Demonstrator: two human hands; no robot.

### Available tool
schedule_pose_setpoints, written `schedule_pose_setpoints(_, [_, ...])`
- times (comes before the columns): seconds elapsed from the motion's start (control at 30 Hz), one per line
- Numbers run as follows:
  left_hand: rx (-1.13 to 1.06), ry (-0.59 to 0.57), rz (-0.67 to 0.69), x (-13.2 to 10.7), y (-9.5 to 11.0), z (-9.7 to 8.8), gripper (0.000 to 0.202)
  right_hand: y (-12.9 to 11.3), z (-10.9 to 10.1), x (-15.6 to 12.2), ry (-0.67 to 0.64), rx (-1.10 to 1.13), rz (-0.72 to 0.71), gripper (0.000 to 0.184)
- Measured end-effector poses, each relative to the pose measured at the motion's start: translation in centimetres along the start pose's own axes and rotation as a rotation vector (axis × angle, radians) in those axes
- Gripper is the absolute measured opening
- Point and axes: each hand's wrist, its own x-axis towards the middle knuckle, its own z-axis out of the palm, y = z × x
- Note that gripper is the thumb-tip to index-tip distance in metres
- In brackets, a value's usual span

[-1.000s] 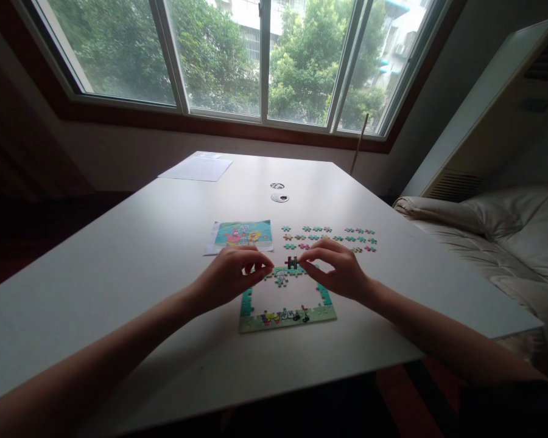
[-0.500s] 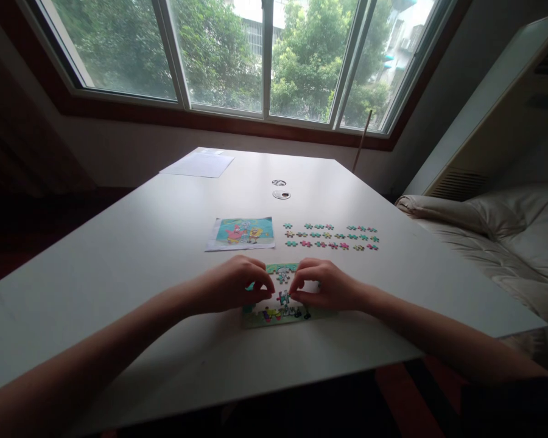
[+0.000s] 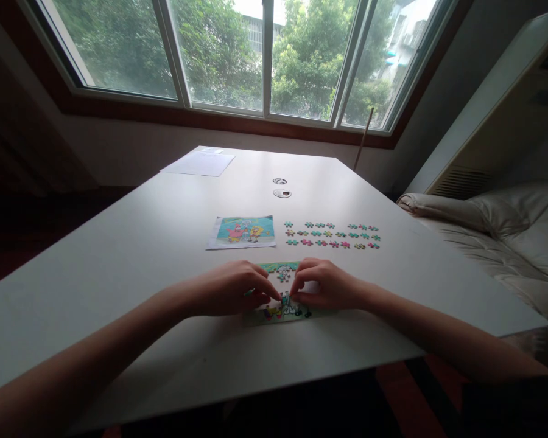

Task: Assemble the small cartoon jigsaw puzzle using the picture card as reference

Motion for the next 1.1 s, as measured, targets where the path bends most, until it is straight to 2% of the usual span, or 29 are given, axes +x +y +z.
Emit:
schedule_pose_setpoints(0.6, [0.162,-0.052,0.047,0.1,0.7,0.4,0.033,0.1,-0.4,-0.1,-0.031,-0.047,-0.025,0.007])
schedule_pose_setpoints(0.87, [0.206,-0.051,0.062,0.2,0.8,0.5,0.034,-0.1,-0.5,-0.2,-0.076,-0.069,-0.130,0.012])
schedule_pose_setpoints(1.1, [0.226,-0.068,0.050,0.1,1.0,0.3,0.032,-0.1,-0.7,-0.1,-0.099,-0.059,-0.151,0.014])
